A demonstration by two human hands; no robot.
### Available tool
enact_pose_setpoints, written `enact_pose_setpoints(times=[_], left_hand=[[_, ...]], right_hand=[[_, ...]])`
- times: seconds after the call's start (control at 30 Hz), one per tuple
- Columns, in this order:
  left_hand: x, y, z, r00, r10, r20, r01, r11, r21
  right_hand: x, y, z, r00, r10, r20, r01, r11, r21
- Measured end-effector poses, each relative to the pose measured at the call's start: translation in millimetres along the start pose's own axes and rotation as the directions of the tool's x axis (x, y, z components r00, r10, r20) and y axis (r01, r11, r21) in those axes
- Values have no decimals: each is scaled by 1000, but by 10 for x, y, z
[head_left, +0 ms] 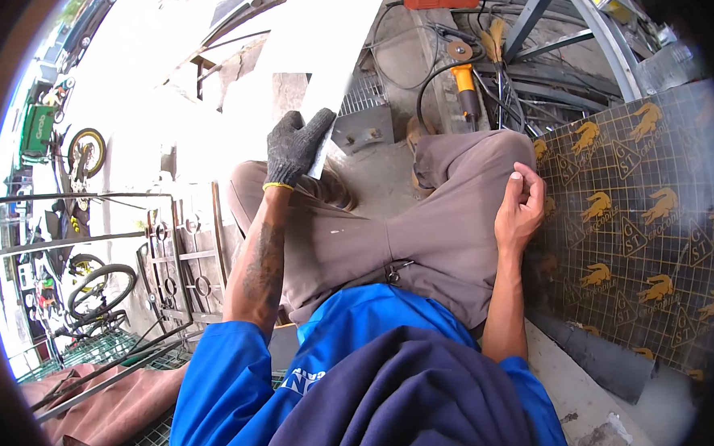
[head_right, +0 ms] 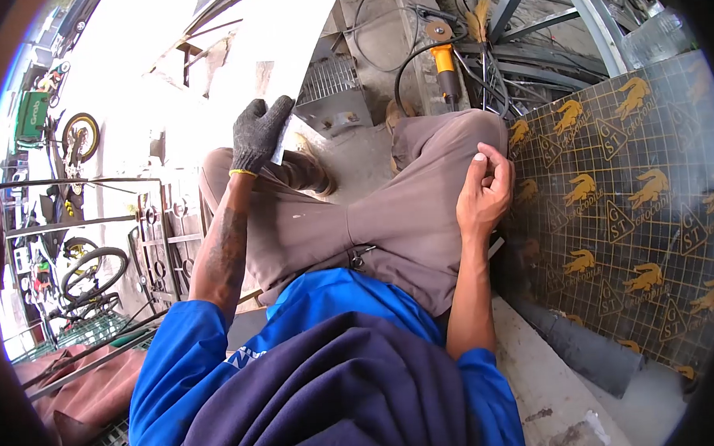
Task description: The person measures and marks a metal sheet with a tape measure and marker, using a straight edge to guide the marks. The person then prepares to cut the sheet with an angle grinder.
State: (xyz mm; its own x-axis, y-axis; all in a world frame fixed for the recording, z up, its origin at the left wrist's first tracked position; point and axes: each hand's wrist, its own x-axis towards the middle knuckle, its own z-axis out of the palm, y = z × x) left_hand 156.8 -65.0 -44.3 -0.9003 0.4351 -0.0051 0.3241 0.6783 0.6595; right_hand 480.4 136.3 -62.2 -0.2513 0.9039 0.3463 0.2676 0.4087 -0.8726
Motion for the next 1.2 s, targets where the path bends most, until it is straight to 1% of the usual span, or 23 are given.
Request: enact_pose_setpoints(times=[0.1,0.13,0.2,0.23,0.27,0.33,0.37,0.4,0.47,0.5,0.53,0.6,0.67,0.73,0.8,0.87,0.93,0.97,1.07,1.1,1.13,1.17,1.2], left_hand=[[55,54,-129,998,17,61,-21,997,68],[135,-6,-135,994,75,76,-83,989,121],[259,-59,-200,982,23,189,-49,990,135],[331,-158,-201,973,52,227,-92,982,167],[370,-229,-222,974,54,222,-92,982,166],[413,-277,-261,949,66,307,-156,948,277],[405,-270,-296,935,35,354,-148,943,297],[434,-251,-328,933,30,357,-144,944,297],[484,-267,-351,897,-118,427,-65,919,389],[599,-472,-303,906,1,423,-206,875,438],[644,-510,-311,900,21,436,-237,863,447],[714,-570,-319,893,111,436,-341,800,494],[803,-605,-298,895,124,428,-354,780,516],[963,-682,-265,896,140,421,-370,760,534],[1185,-811,-189,899,172,403,-397,710,582],[1364,-834,-154,893,185,410,-415,688,595],[1497,-871,-117,907,225,355,-410,660,630],[1560,-888,-104,914,223,339,-393,691,607],[1718,-925,-63,917,214,336,-383,703,599],[1770,-931,-31,902,212,375,-415,663,623],[1801,-967,-31,904,210,371,-410,671,618],[1817,-1019,-48,843,274,463,-521,631,574],[1824,-1075,-46,766,334,550,-626,584,517]], right_hand=[[-15,27,-14,1000,9,1,-9,1000,0],[-18,32,-22,1000,19,6,-19,1000,-3],[-25,11,-44,1000,23,17,-23,1000,-8],[-37,-35,-37,999,40,14,-40,999,-17],[-43,-67,-24,998,59,8,-59,998,-25],[-67,-77,-22,999,47,18,-46,998,-40],[-75,-81,-9,999,37,29,-35,998,-58],[-78,-89,11,999,40,33,-38,997,-62],[-90,-117,28,998,29,48,-26,997,-74],[-93,-127,31,997,32,63,-27,997,-79],[-89,-137,37,998,23,52,-17,994,-106],[-68,-140,71,999,5,50,1,992,-129],[-41,-108,66,1000,-10,23,13,992,-129],[-12,-97,58,999,-20,31,24,990,-136],[-2,-93,35,999,-43,23,47,979,-198],[2,-63,24,1000,-24,11,26,982,-186],[6,-39,-2,1000,-11,17,15,972,-235],[5,-39,-2,1000,-10,12,12,970,-242],[25,-51,24,1000,17,3,-16,970,-242],[34,-54,27,1000,-20,6,21,964,-266],[50,-62,34,998,-59,12,60,955,-290],[61,-74,43,997,-69,18,71,953,-295],[55,-88,47,1000,-12,15,16,949,-315]])
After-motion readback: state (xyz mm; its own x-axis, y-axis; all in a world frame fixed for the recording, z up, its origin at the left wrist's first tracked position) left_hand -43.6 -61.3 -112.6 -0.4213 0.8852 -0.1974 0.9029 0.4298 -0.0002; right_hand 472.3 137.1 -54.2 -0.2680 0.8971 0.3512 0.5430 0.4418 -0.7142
